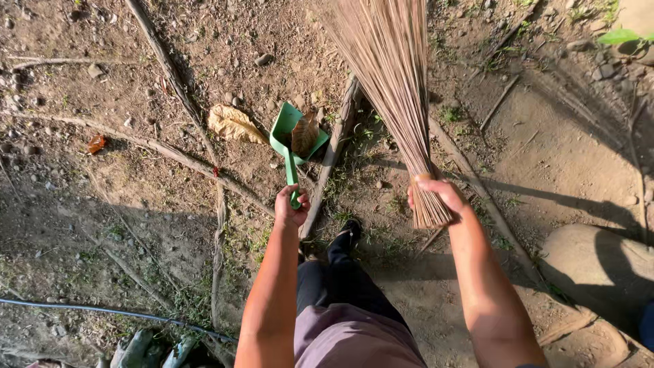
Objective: The person sweeps dry leaves and dirt from a gravel and dirt ground into a green dustpan and then empties the debris into a black trash bin.
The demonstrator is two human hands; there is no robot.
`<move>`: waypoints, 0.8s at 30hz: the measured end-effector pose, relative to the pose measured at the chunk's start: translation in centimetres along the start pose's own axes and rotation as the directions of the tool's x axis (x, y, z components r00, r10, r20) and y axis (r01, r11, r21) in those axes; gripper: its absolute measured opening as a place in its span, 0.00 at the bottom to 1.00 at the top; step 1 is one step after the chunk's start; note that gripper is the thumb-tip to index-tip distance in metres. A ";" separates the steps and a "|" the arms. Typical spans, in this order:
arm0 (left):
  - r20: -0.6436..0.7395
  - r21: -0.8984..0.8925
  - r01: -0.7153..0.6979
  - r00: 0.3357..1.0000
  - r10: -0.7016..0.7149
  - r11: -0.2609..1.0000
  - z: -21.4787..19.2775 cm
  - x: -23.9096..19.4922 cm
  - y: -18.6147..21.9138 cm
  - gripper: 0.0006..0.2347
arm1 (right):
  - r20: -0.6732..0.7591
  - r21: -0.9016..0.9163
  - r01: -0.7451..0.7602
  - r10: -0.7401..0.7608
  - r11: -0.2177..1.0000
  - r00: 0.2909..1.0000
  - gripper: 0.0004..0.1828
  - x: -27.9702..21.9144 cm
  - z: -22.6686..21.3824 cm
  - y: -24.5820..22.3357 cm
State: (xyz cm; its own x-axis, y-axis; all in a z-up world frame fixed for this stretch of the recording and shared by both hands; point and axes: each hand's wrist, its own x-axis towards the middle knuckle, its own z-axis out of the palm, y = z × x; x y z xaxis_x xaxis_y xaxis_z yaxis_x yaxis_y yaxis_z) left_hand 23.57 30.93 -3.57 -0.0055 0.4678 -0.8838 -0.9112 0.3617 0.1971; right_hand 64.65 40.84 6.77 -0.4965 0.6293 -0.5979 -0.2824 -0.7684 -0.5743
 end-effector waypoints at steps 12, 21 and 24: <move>0.049 -0.094 0.037 0.998 -0.033 0.995 4.0 2.1 0.7 0.06 | -0.179 0.384 -0.221 0.307 0.896 0.935 0.16 4.6 -2.9 0.0; 0.051 -0.036 -0.051 0.997 0.053 0.998 19.4 1.6 7.2 0.09 | -0.233 -0.253 -0.029 -0.032 0.967 0.972 0.44 3.3 -4.4 -17.5; 0.041 0.000 -0.095 0.995 0.095 0.995 27.8 2.2 9.8 0.14 | -0.426 -0.289 -0.207 0.068 0.935 0.902 0.60 2.9 -8.2 -21.0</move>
State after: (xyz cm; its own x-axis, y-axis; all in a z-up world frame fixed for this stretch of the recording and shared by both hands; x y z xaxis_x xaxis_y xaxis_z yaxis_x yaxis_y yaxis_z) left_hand 26.07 57.93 8.20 -0.0753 0.5325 -0.8430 -0.9066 0.3155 0.2802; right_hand 75.88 59.71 12.50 -0.1181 0.5648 -0.8167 0.0761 -0.8149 -0.5746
